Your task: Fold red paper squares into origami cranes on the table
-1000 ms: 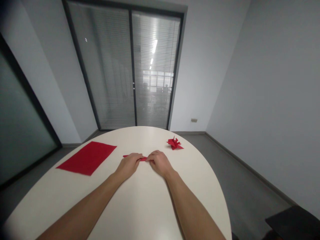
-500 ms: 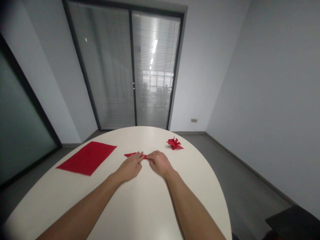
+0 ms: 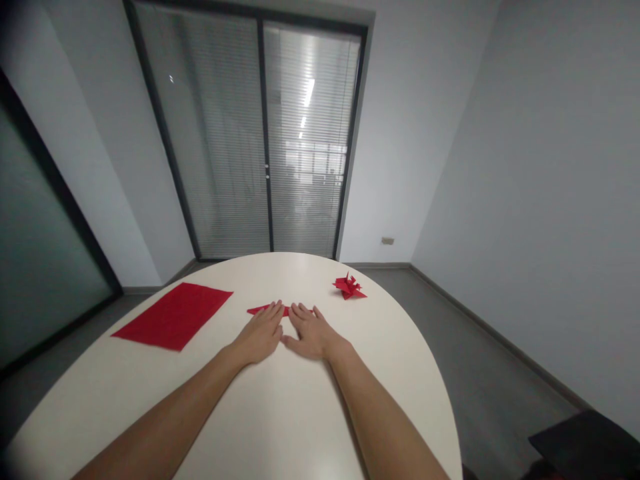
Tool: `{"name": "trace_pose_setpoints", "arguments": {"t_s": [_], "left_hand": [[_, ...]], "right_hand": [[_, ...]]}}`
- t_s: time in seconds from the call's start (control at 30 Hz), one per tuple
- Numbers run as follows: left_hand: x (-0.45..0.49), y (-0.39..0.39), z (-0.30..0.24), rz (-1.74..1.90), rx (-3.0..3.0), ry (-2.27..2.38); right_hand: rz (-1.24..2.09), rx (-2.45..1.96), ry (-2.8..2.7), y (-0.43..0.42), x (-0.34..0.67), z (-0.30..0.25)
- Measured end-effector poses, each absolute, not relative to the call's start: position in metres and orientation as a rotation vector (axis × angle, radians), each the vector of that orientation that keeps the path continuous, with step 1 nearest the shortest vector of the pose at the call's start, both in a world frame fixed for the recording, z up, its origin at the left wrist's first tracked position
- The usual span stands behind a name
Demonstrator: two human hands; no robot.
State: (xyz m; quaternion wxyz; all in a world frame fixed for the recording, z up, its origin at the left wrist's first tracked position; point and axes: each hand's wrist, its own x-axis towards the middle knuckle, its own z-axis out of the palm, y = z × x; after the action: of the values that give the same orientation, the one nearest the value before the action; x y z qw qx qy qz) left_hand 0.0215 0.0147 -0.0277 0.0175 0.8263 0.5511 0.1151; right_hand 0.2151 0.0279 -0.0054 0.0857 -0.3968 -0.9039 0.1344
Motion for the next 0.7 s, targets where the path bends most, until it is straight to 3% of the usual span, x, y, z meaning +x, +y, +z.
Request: {"name": "trace_pose_setpoints", "arguments": {"t_s": [0.53, 0.7], "left_hand": [[0.0235, 0.0165, -0.0309, 0.5, 2.277, 2.205], [0.0229, 0.0165, -0.0299, 0.639, 2.557, 1.741]], "right_hand": [[0.426, -1.197, -2.693, 0.0269, 0.2146, -0.0038], [0.395, -1.175, -2.682, 0.0275, 0.2147, -0.006]]}}
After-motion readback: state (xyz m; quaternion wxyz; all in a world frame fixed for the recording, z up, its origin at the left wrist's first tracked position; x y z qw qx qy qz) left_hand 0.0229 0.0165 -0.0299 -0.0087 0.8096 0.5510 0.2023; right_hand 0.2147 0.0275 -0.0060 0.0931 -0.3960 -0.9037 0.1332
